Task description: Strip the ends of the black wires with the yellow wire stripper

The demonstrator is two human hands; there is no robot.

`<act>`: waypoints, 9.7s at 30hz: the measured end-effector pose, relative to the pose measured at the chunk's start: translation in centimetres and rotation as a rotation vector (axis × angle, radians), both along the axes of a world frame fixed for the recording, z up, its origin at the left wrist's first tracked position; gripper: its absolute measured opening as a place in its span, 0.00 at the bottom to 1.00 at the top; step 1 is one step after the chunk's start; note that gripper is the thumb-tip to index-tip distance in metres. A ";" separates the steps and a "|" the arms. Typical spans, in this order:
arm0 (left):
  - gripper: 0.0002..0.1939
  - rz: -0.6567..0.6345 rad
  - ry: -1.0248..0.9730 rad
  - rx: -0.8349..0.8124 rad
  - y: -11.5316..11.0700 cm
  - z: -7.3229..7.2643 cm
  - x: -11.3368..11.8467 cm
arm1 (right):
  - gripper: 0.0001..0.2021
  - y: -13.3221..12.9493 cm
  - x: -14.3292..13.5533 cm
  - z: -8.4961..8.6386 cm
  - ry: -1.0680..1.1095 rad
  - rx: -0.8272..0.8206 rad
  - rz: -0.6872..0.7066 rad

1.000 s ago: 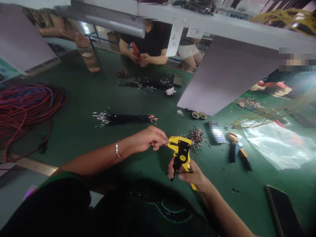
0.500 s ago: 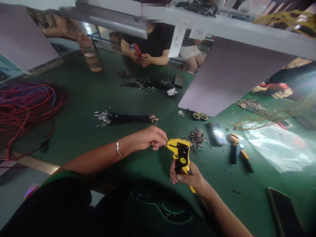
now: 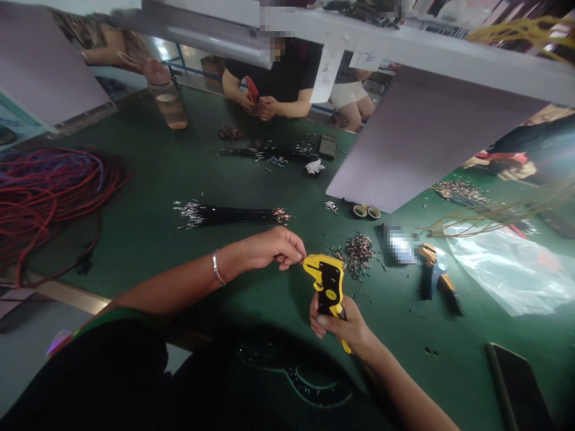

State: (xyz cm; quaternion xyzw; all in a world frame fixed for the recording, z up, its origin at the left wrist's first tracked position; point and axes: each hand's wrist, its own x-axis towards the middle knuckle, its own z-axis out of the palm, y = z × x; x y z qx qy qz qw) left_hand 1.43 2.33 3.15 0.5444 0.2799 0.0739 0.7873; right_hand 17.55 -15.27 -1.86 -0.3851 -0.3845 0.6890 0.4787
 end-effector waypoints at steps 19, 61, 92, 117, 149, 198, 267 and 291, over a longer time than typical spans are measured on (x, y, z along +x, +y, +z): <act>0.09 -0.013 0.008 0.055 0.2 -0.2 0.0 | 0.14 0.0 -0.6 -0.7 -0.073 -0.029 -0.083; 0.03 0.093 0.061 0.164 -0.5 -0.5 0.4 | 0.09 0.5 0.0 -1.9 0.129 -0.052 -0.080; 0.06 0.263 -0.042 0.055 -1.0 -0.8 0.5 | 0.15 1.3 0.6 -1.4 0.270 0.051 0.007; 0.06 0.270 -0.133 -0.281 -1.7 -1.5 0.8 | 0.14 1.2 0.6 0.0 0.217 0.012 -0.031; 0.06 0.247 -0.177 -0.324 -2.1 -2.1 0.9 | 0.14 0.7 0.4 0.4 0.170 -0.019 -0.053; 0.03 0.263 -0.048 -0.092 -0.5 -3.1 1.2 | 0.09 0.7 0.1 -1.3 0.177 -0.081 -0.096; 0.06 0.149 -0.224 0.197 -5.5 4.4 -0.8 | 0.15 -2.0 -4.0 5.4 -0.004 0.224 -0.639; 0.07 0.329 -0.243 0.235 -6.7 4.8 -0.5 | 0.20 -0.7 -4.4 5.7 -0.044 0.250 -0.462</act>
